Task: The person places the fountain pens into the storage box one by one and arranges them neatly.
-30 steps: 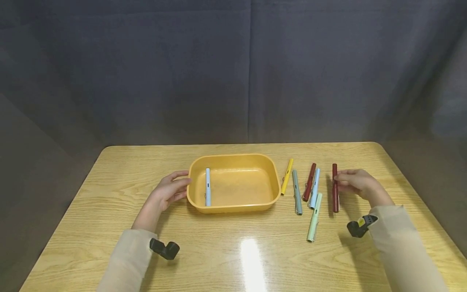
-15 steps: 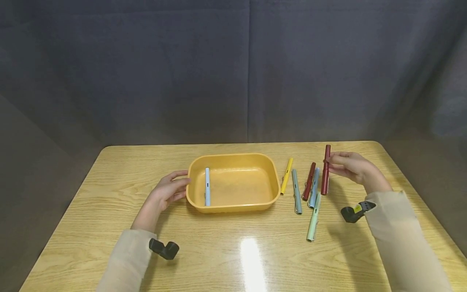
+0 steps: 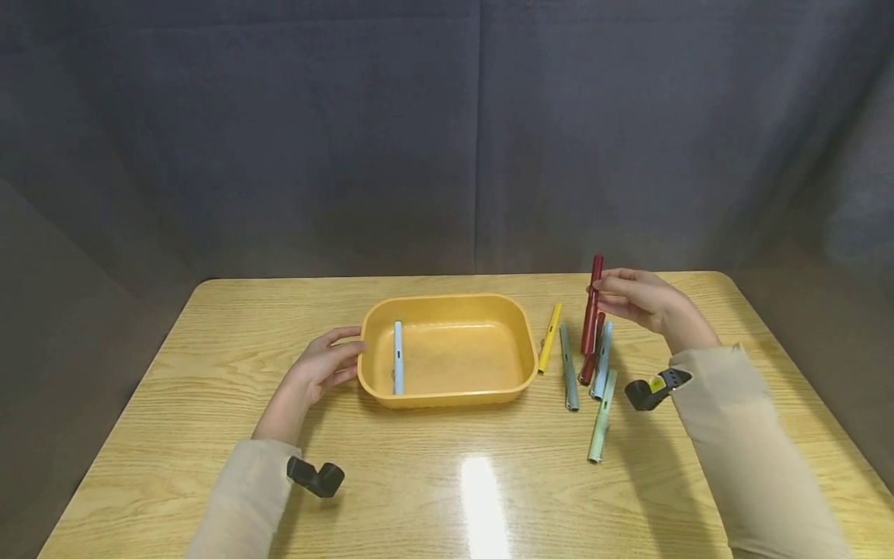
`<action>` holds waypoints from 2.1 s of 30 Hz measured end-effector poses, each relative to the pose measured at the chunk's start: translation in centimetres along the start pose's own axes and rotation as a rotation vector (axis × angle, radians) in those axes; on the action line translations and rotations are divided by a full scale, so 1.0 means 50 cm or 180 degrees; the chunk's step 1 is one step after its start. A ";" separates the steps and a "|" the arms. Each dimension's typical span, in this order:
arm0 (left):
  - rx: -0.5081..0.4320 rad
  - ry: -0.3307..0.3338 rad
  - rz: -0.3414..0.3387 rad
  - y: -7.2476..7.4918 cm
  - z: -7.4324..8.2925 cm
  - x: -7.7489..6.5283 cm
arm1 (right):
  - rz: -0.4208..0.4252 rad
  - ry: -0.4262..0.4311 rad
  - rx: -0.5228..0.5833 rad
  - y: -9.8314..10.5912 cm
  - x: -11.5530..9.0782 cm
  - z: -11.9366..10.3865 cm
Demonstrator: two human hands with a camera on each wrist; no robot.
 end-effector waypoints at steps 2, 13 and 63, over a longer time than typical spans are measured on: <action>-0.0002 0.0005 0.0005 0.000 -0.001 0.000 | -0.0001 -0.0005 0.0048 -0.014 0.005 -0.015; -0.0019 0.0020 0.0042 -0.002 -0.003 0.005 | 0.0042 0.0049 -0.0345 -0.099 0.037 -0.081; 0.0032 0.0000 0.0017 -0.001 -0.001 0.010 | 0.0398 -0.0198 0.0067 -0.430 0.162 0.021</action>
Point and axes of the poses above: each hand's wrist, its own x-axis towards the middle knuckle, its own y-axis out of the back of the hand, z = x × y, the point moved 6 cm from there along x, towards the middle knuckle, and after that the axes turned 12 degrees about -x, right-handed, at the moved point
